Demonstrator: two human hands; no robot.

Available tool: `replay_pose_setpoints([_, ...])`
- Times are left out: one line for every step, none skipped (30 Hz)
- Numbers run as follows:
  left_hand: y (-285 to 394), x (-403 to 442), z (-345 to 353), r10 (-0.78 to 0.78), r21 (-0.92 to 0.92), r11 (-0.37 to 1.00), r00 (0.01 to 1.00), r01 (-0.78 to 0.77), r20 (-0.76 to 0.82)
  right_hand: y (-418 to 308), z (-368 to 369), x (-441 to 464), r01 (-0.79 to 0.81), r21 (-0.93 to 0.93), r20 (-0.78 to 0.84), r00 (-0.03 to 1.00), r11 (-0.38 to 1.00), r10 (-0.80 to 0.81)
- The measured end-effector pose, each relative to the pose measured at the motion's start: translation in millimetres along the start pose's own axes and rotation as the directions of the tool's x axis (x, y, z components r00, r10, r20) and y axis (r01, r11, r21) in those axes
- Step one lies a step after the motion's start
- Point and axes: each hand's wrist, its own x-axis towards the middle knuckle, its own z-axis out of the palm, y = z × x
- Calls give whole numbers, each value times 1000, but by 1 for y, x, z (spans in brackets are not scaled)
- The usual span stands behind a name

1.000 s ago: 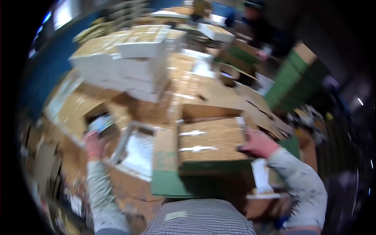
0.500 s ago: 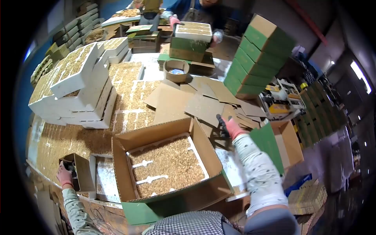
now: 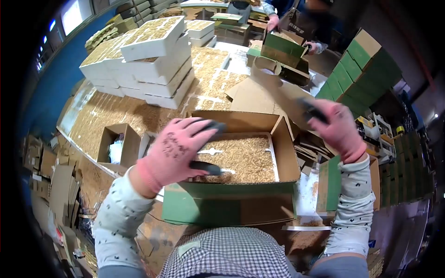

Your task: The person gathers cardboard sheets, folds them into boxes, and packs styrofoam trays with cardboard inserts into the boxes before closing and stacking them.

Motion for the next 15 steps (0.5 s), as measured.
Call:
replay_pose_setpoints([6, 6, -16, 11, -22, 1000, 998, -13, -69, -25, 2, 2, 167, 109, 179, 966, 980, -185])
replay_pose_setpoints([13, 14, -34, 30, -44, 998, 990, -36, -138, -40, 10, 7, 375, 26, 458, 819, 927, -344])
replay_pose_setpoints([11, 13, -43, -58, -141, 990, 967, 23, -248, -48, 29, -2, 390, -44, 619, 734, 920, -281])
replay_pose_setpoints([20, 21, -48, -84, -115, 992, 967, 57, -239, -42, 52, -11, 392, 28, 699, 650, 919, -298])
replay_pose_setpoints([22, 26, -38, -63, -52, 997, 998, 64, 10, -37, 77, -16, 386, 92, 789, 534, 918, -304])
replay_pose_setpoints([18, 25, -18, -65, 14, 998, 965, 63, 254, -29, 94, -22, 238, 179, 836, 474, 955, -275])
replay_pose_setpoints([7, 11, 17, -36, 56, 998, 889, 11, 457, -28, 100, -23, 218, 171, 861, 441, 961, -254])
replay_pose_setpoints([-10, -12, 57, -22, 146, 986, 815, -77, 580, -28, 102, -22, 197, 163, 883, 408, 967, -232])
replay_pose_setpoints([-5, -10, 54, -7, 149, 981, 738, -126, 674, -27, 100, -23, 173, 276, 823, 465, 945, -326])
replay_pose_setpoints([-4, -8, 45, -49, 127, 990, 726, -53, 686, -23, 95, -24, 157, 383, 745, 530, 910, -405])
replay_pose_setpoints([-3, -7, 33, -86, 103, 995, 711, 19, 698, -16, 89, -24, 148, 483, 654, 594, 863, -468])
replay_pose_setpoints([1, -4, 16, -122, 77, 992, 692, 96, 712, -23, 62, -20, -79, 436, 695, 663, 896, -279])
replay_pose_setpoints([-2, -12, -4, -154, -93, 961, 785, 260, 601, -29, 35, -20, -49, 394, 557, 807, 918, -196])
replay_pose_setpoints([-10, -26, -26, -219, -283, 878, 849, 386, 481, -27, 18, -16, -273, 476, 525, 851, 836, -22])
replay_pose_setpoints([-14, -34, -45, -291, -291, 879, 909, 377, 299, -18, 14, -15, -46, 181, 318, 948, 982, -14])
